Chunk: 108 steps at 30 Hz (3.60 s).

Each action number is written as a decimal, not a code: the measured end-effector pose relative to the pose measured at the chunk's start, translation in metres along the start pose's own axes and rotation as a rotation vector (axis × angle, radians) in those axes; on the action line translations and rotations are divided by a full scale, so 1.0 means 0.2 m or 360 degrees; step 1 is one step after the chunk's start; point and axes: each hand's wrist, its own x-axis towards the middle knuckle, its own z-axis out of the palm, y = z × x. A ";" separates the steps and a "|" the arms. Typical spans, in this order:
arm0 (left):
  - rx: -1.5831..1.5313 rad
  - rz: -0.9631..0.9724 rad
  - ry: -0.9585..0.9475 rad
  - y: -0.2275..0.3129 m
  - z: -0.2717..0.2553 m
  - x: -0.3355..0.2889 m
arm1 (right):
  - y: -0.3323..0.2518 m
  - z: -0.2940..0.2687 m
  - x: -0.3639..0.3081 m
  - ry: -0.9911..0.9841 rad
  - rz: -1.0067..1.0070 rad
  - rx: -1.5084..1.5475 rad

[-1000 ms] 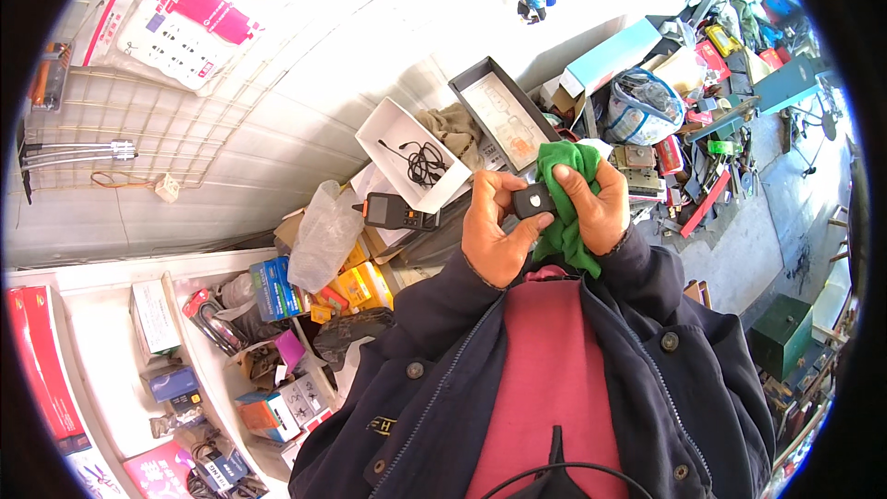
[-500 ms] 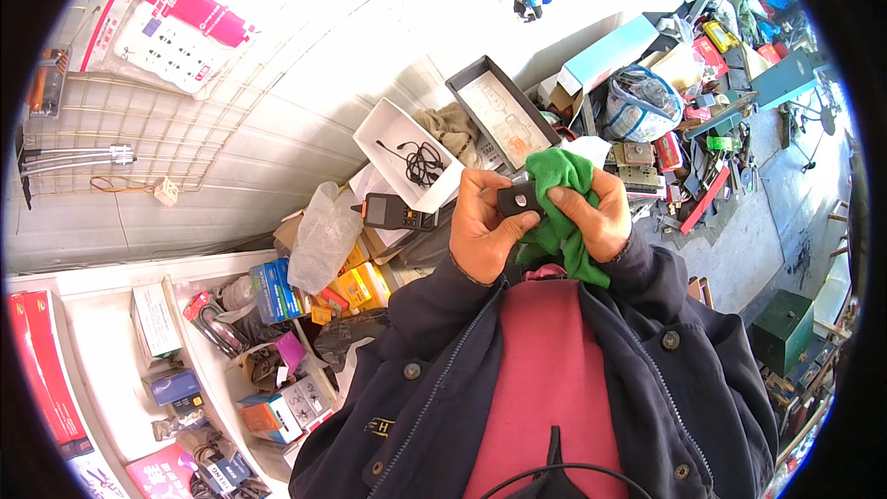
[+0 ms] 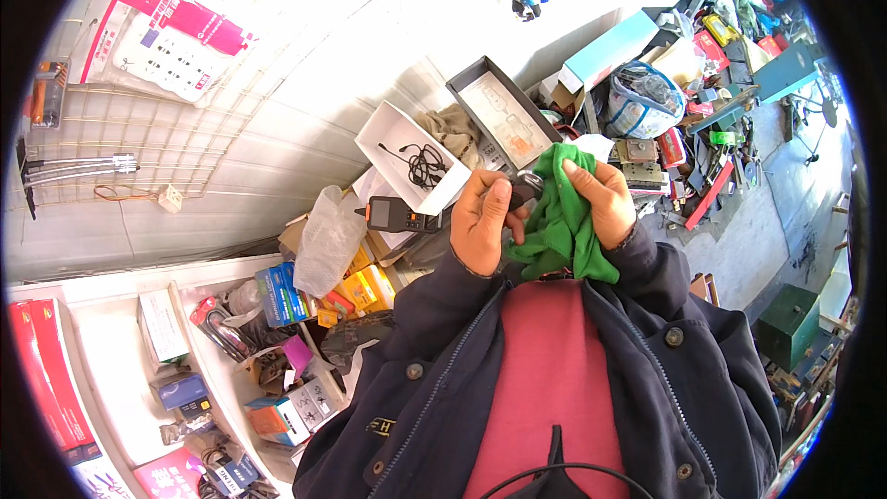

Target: The person wipes a small electronic device, a white paper, and a black rectangular box with a green cloth. They handle each item one at a time, wiping different sides and then placing them back on the cluttered workbench.

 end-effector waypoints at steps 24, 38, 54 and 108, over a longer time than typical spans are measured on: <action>0.0079 -0.0107 0.0006 0.01 0.05 -0.04 | 0.02 0.03 -0.02 0.0025 -0.0207 -0.0660; 0.0678 0.0322 0.0019 0.03 0.07 -0.04 | 0.05 0.06 -0.03 -0.0054 -0.0244 -0.0052; 0.0079 0.0070 -0.0039 0.01 0.03 -0.03 | 0.09 0.06 0.05 0.0023 -0.0266 -0.0057; 0.2446 -0.0668 0.0015 -0.28 -1.16 0.78 | -0.02 -0.22 -0.14 0.0043 -0.0037 -0.0419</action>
